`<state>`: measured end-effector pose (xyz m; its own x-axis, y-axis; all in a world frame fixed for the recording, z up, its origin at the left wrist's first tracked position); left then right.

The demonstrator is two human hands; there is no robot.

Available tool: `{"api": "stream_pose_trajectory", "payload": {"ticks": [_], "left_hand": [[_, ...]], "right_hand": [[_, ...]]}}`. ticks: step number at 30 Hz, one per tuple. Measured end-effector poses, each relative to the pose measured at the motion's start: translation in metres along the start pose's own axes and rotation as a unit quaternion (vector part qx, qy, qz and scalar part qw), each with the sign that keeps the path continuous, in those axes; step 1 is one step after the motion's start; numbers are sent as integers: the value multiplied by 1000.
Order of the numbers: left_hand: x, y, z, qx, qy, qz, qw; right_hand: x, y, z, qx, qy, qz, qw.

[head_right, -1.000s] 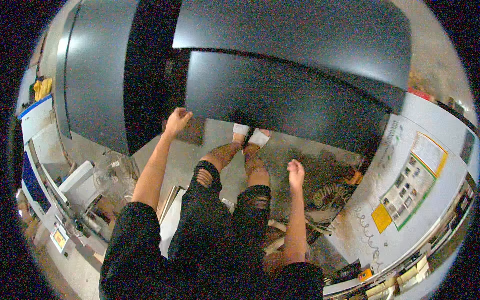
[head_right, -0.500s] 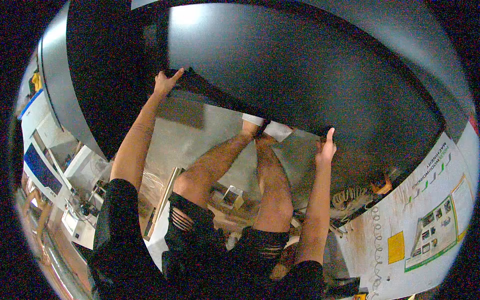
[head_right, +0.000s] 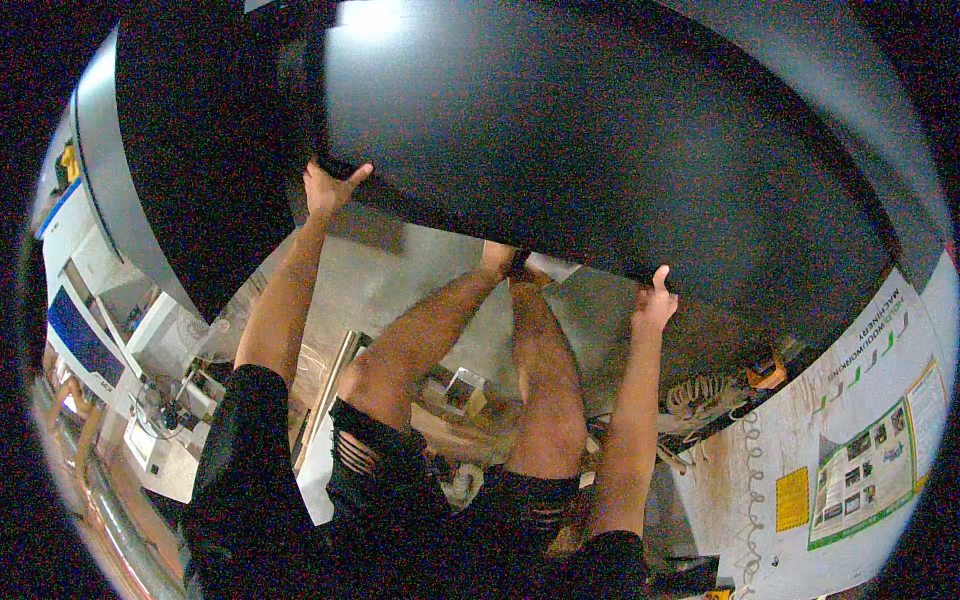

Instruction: The person picks up large black panels from a stack, places them one by one onto the feed table of a woodworking machine, uses a hand tool to clean the holes on the panel, and clears dust from the surface before the machine processes them.

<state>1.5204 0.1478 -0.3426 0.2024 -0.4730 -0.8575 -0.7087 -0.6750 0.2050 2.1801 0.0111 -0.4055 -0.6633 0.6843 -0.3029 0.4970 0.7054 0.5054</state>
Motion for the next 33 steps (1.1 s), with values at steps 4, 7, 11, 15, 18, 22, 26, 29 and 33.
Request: {"api": "stream_pose_trajectory", "payload": {"ticks": [4,7,11,15,18,22,26,29,33], "left_hand": [[17,14,-16,-48,12,-30,998],[27,30,-28,-121,63,-148,980],[2,75,4,-54,151,-193,968],[-79,67,-13,13,103,-5,995],[-130,69,-44,5,102,-2,995],[-206,83,-94,47,52,-97,993],[-277,74,-158,79,101,-187,974],[-336,75,-206,58,133,-207,967],[-416,147,-204,162,107,-171,966]], "right_hand": [[-16,-8,8,60,53,45,996],[-16,-13,7,98,100,114,984],[6,6,-12,106,81,226,965],[2,49,-74,57,123,299,945],[-30,84,-105,75,137,309,938],[-64,161,-164,28,141,191,971],[-77,226,-224,78,90,231,966],[-110,224,-217,81,67,216,971],[-132,204,-268,75,132,278,948]]}}
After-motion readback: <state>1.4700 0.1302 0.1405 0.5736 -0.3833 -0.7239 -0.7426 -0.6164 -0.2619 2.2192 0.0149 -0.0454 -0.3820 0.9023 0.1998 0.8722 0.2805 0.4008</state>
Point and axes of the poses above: each hand's wrist, its own z-axis towards the middle knuckle, its own x-axis out of the palm, y = z × x, the point moved 5 cm from there along z, towards the middle knuckle, and after that the axes turned 4 degrees about z, right-handed, at the moved point
